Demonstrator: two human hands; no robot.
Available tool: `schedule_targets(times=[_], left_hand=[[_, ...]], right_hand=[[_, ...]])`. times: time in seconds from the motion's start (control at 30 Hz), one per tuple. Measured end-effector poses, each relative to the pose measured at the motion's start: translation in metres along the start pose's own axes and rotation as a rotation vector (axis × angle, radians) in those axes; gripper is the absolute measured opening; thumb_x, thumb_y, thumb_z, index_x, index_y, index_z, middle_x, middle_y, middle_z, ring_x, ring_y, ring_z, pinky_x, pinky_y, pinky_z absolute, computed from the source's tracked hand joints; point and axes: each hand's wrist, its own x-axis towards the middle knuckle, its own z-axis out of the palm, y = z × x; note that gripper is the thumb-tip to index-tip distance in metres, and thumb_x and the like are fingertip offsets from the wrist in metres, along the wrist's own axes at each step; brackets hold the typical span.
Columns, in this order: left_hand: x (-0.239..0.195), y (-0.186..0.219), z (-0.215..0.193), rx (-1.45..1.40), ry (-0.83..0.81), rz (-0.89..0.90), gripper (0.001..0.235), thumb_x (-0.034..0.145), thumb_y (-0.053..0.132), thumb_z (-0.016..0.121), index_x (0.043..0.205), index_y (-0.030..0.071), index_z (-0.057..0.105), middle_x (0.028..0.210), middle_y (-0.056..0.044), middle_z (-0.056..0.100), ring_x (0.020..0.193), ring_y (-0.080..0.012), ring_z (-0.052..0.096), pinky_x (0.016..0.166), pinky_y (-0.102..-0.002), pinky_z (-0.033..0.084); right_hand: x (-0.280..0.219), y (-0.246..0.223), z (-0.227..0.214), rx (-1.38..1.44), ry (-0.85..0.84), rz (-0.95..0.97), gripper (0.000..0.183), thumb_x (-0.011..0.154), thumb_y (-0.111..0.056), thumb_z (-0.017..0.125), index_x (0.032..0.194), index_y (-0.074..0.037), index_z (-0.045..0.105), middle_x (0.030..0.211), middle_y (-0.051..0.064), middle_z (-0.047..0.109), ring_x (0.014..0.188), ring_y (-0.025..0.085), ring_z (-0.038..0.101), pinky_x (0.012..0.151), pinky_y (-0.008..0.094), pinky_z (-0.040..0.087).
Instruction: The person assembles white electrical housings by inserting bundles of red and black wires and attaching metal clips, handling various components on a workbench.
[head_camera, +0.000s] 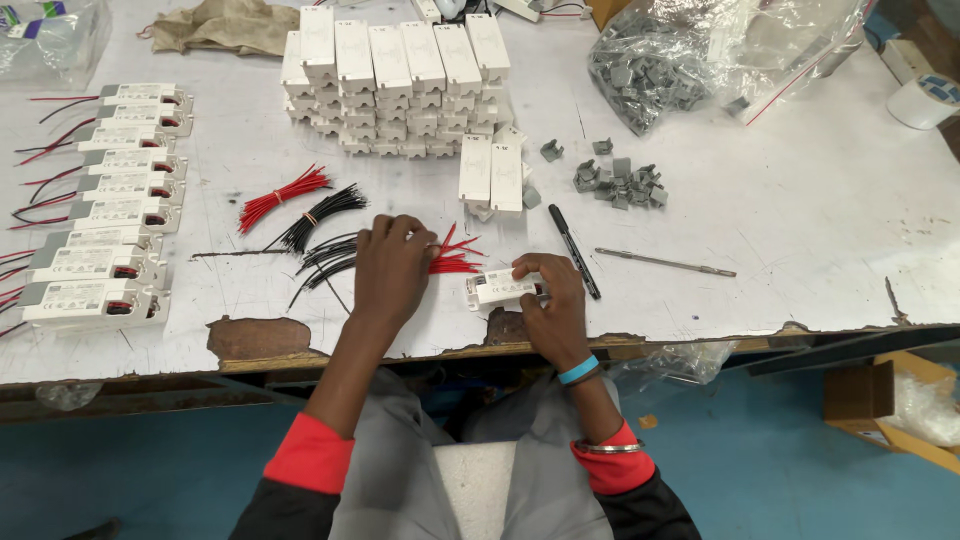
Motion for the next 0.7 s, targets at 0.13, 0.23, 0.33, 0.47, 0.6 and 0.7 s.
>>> schedule_targets(times=[0.13, 0.23, 0.33, 0.47, 0.6, 0.7], left_hand=[[0.007, -0.007, 0.016, 0.046, -0.055, -0.004, 0.009, 0.093, 0.017, 0.07, 0.091, 0.009, 0.074, 0.104, -0.006, 0.066, 0.109, -0.0272, 0.056, 0.094, -0.045, 0.041], [0.005, -0.007, 0.017, 0.011, -0.035, 0.008, 0.01, 0.095, 0.018, 0.07, 0.093, 0.009, 0.074, 0.103, -0.007, 0.065, 0.108, -0.0275, 0.055, 0.094, -0.045, 0.041], [0.005, -0.005, 0.018, -0.029, -0.044, 0.006, 0.013, 0.09, 0.02, 0.073, 0.092, 0.007, 0.073, 0.1, -0.009, 0.064, 0.104, -0.0291, 0.055, 0.091, -0.046, 0.041], [0.016, 0.0, 0.023, 0.099, -0.136, -0.015, 0.009, 0.091, 0.015, 0.072, 0.088, 0.006, 0.071, 0.097, -0.01, 0.063, 0.102, -0.0298, 0.056, 0.089, -0.045, 0.042], [0.022, -0.001, 0.021, 0.119, -0.219, -0.003, 0.01, 0.08, 0.004, 0.07, 0.089, 0.008, 0.069, 0.098, -0.008, 0.063, 0.1, -0.0277, 0.058, 0.092, -0.042, 0.045], [0.02, -0.003, 0.018, -0.084, -0.079, 0.02, 0.005, 0.09, 0.005, 0.067, 0.095, 0.006, 0.068, 0.097, -0.009, 0.063, 0.097, -0.0285, 0.059, 0.09, -0.042, 0.046]], right_hand=[[0.0, 0.0, -0.002, 0.003, -0.003, -0.025, 0.032, 0.069, 0.01, 0.059, 0.096, -0.007, 0.062, 0.111, 0.005, 0.071, 0.113, 0.029, 0.062, 0.102, 0.042, 0.045], [0.001, -0.001, -0.001, -0.019, -0.008, -0.03, 0.032, 0.069, 0.01, 0.059, 0.096, -0.008, 0.061, 0.111, 0.005, 0.072, 0.114, 0.029, 0.062, 0.102, 0.042, 0.044], [0.0, -0.003, -0.001, -0.038, -0.012, -0.018, 0.033, 0.07, 0.011, 0.058, 0.096, -0.008, 0.061, 0.111, 0.004, 0.072, 0.113, 0.029, 0.062, 0.101, 0.041, 0.043], [0.0, -0.003, -0.001, -0.038, -0.017, -0.019, 0.033, 0.07, 0.011, 0.057, 0.097, -0.008, 0.061, 0.112, 0.004, 0.071, 0.113, 0.027, 0.062, 0.102, 0.04, 0.043], [-0.001, -0.004, 0.0, -0.041, -0.015, -0.02, 0.033, 0.071, 0.011, 0.057, 0.097, -0.008, 0.061, 0.113, 0.004, 0.071, 0.113, 0.027, 0.062, 0.102, 0.04, 0.042], [-0.001, -0.003, 0.0, -0.051, -0.013, -0.026, 0.033, 0.071, 0.011, 0.056, 0.097, -0.009, 0.061, 0.113, 0.004, 0.072, 0.113, 0.027, 0.062, 0.101, 0.041, 0.042]])
